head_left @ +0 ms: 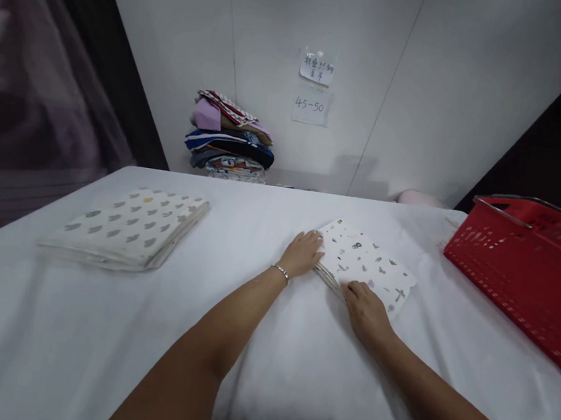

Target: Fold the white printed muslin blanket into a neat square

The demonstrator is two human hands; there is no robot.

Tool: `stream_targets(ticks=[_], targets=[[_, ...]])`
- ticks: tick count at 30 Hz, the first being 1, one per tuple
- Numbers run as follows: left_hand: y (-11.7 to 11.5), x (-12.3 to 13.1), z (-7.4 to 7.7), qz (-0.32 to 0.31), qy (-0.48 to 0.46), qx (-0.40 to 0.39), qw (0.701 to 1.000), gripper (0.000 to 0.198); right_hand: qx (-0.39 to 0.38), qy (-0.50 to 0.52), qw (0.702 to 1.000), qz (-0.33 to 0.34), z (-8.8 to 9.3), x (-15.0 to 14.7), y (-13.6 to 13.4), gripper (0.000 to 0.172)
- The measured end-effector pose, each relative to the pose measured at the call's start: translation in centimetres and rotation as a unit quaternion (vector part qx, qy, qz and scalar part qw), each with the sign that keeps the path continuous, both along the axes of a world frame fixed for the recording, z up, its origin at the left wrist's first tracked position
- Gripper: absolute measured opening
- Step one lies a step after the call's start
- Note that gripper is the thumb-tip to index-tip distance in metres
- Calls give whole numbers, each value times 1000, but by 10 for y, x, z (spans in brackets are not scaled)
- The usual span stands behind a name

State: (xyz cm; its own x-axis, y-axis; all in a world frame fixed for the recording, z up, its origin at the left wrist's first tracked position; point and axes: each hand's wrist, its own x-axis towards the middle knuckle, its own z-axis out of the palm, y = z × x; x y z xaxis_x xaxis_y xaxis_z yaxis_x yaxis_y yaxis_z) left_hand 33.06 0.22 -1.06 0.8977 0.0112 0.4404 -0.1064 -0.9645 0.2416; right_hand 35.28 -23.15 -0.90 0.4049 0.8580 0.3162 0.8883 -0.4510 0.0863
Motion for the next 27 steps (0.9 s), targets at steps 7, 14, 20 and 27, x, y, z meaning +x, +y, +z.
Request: stream_targets(ticks=[7,14,20,27], targets=[[5,0,-18,30,32,-20,999,35,76,19,996,31,-24,1,-19,42],[7,14,1,63,69,-78,993,31,111,33,992,54,-29,-10,-42,54],[11,31,18,165,139,-106,971,37,67,58,996,30,-20,-12,-57,55],[2,-27,15,184,162,-134,960,38,24,102,990,100,-14,0,-92,57]])
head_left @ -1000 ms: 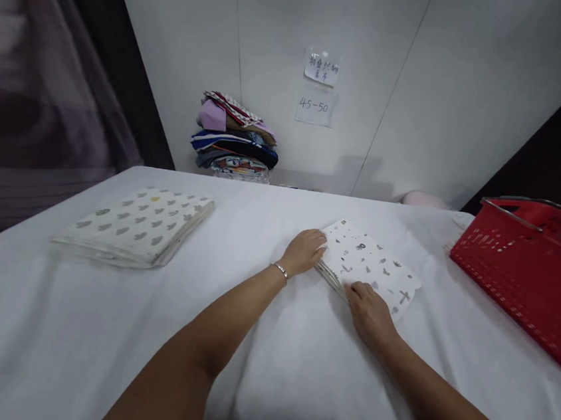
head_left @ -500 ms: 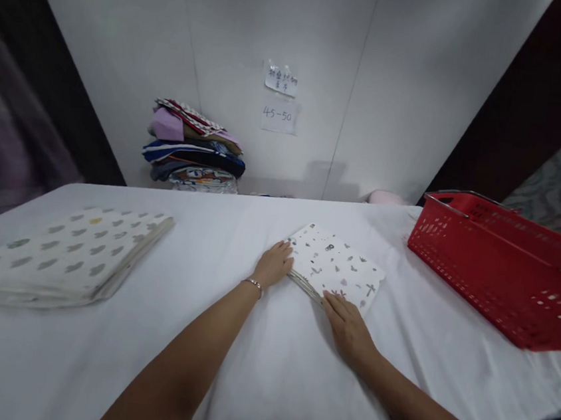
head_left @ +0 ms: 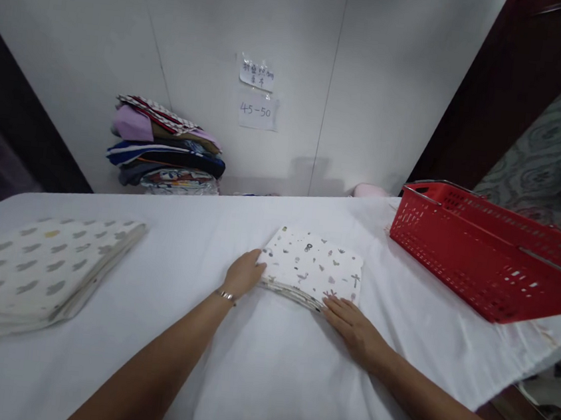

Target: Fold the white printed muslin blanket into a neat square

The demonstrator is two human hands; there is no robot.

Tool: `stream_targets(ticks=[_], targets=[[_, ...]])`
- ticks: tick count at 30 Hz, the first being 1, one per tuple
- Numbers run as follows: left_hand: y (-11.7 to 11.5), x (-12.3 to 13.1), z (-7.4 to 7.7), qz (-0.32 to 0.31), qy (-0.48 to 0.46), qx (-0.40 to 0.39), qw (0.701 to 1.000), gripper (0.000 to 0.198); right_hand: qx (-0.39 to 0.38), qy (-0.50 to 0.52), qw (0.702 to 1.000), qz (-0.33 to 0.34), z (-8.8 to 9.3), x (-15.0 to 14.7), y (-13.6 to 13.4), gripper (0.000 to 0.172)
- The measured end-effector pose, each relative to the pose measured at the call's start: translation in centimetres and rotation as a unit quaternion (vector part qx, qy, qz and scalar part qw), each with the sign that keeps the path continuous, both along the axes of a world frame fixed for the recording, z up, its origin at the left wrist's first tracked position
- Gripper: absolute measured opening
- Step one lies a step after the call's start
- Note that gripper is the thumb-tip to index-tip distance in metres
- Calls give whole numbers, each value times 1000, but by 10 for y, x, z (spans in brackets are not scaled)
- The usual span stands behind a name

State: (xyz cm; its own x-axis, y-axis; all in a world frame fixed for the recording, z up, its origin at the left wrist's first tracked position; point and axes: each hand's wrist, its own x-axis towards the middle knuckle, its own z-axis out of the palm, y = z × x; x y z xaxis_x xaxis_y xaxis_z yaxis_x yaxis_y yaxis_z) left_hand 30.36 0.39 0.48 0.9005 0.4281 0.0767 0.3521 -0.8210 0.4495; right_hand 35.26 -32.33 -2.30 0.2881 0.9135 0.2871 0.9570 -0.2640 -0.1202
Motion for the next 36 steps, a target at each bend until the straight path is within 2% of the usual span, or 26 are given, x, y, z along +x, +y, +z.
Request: stream_targets(ticks=[4,7,9,11,13,15,18,20,23,25,27,29,33,36], targets=[[-14,-68,0,-18,1,-79,997,39,-15,56,998,31,17,-2,-27,58],[-23,-89,8,1,21,-68,997,53,7,133,991,25,33,-3,-26,50],[-29,-81,15,-1,4,-5,1000,60,45,172,983,-35,42,3,-12,42],[-35,-63,19,-36,-42,65,996,59,77,178,973,-124,45,15,8,42],[-40,-43,18,-74,-74,110,988,55,78,152,967,-188,40,30,27,48],[-43,-31,9,-83,-54,119,988,54,48,118,966,-225,28,43,39,55],[-43,-28,-7,-72,-1,97,993,57,-5,105,962,-254,4,53,43,56],[-42,-31,-13,-72,10,83,994,59,-13,109,960,-256,-8,55,40,55],[-41,-35,-13,-70,24,59,995,62,10,138,961,-241,-16,60,36,55],[-38,-32,-9,-64,30,33,997,63,60,187,949,-247,-16,67,33,56],[-31,-26,-4,-41,16,10,999,61,121,228,925,-278,-13,79,30,57],[-22,-16,2,10,-5,-19,1000,57,166,263,891,-332,-7,93,28,58],[-3,12,12,110,16,-83,990,52,164,349,824,-415,7,120,33,65],[1,31,13,150,40,-94,983,55,152,358,817,-425,13,136,45,67]])
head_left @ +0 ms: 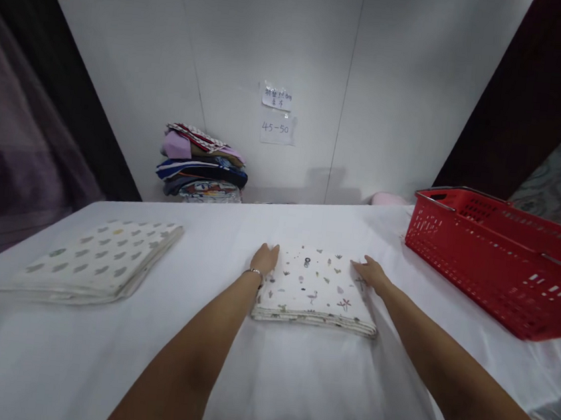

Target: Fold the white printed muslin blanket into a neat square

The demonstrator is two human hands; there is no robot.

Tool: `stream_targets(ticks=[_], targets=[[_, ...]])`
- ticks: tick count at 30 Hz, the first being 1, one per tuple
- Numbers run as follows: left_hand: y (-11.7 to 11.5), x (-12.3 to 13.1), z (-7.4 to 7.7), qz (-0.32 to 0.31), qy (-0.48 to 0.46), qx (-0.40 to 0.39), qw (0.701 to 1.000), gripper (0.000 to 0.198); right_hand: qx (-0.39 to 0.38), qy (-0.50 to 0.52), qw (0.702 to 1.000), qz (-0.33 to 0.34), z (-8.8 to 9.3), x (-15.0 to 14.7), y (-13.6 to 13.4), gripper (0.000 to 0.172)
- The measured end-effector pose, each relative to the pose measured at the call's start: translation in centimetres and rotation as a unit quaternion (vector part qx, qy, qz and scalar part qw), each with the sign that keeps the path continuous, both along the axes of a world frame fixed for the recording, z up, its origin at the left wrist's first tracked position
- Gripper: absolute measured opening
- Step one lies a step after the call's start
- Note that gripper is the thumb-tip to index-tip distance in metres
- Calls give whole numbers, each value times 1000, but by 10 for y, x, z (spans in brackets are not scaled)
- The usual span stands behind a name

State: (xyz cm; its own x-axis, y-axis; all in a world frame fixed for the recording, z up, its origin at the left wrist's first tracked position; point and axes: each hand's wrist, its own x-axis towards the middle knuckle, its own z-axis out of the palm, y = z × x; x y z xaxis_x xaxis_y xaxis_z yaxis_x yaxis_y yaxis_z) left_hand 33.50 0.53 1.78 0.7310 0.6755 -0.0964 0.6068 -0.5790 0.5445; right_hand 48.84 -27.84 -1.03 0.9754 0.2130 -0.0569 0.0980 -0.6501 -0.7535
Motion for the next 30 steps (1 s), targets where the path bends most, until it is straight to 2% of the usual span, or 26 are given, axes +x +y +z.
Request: stream_targets(ticks=[3,7,12,14,17,21,23,25,27,30], targets=[[-3,10,-4,17,15,-4,1000,50,0,-18,1000,-3,-3,10,10,63],[-8,7,-8,20,12,7,1000,43,21,-43,999,-4,-10,12,16,66],[1,-6,-9,56,-19,44,997,42,153,-83,984,30,-10,12,36,73],[6,-11,-10,75,-20,52,996,41,102,-113,987,47,-8,14,48,69],[9,-14,-12,87,-9,52,995,40,-52,-148,984,79,-6,17,63,56],[3,-14,-7,89,-21,87,992,47,-126,-199,965,115,2,12,74,47],[-3,-15,-6,44,-33,145,988,53,-173,-254,938,161,7,5,78,46],[-8,-17,-9,-29,-27,194,980,59,-217,-286,907,220,8,-3,80,49],[-12,-22,-16,-83,3,201,976,64,-250,-263,894,262,3,-9,79,56],[-13,-27,-27,-100,31,187,977,68,-289,-206,891,284,-7,-12,76,62]])
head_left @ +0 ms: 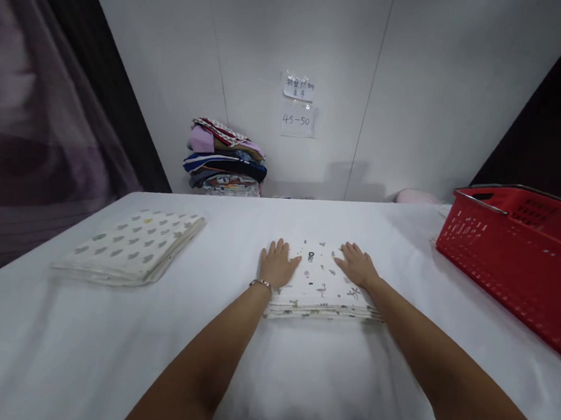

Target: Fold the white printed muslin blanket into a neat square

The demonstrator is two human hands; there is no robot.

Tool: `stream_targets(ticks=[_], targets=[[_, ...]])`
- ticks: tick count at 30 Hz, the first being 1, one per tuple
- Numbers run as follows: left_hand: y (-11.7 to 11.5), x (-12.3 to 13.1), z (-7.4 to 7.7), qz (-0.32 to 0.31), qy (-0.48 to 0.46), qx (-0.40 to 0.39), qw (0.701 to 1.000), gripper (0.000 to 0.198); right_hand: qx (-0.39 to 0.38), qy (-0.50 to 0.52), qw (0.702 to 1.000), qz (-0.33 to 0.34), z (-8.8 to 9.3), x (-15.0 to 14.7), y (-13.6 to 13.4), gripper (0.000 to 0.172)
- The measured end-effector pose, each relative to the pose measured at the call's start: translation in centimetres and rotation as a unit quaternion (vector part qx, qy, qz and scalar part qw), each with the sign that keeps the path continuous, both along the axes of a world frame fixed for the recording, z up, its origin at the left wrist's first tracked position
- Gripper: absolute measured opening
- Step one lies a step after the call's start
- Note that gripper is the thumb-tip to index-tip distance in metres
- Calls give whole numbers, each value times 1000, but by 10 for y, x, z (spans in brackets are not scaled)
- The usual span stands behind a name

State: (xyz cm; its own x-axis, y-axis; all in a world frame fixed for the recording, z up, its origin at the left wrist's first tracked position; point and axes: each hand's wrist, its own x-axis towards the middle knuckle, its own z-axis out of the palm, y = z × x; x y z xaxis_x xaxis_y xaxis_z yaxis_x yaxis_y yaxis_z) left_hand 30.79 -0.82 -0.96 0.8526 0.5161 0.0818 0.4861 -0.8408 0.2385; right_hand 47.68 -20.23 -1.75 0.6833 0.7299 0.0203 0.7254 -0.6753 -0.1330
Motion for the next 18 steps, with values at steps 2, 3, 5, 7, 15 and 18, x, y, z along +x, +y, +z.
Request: stream_targets(ticks=[2,3,5,7,15,18], targets=[[0,0,-3,5,-3,1,1000,69,-5,10,1000,-3,-3,1,-1,63],[1,0,-3,6,-7,0,1000,68,0,13,1000,-1,-3,2,-1,63],[2,2,2,4,-5,-19,1000,66,17,25,1000,4,2,3,-1,61],[3,1,9,6,5,-57,998,64,35,41,999,5,9,0,-5,57],[-26,-56,13,-84,-25,-75,993,50,92,71,990,86,4,-50,-68,53],[-37,-67,8,-78,-25,-64,995,44,112,90,987,70,1,-58,-77,50]])
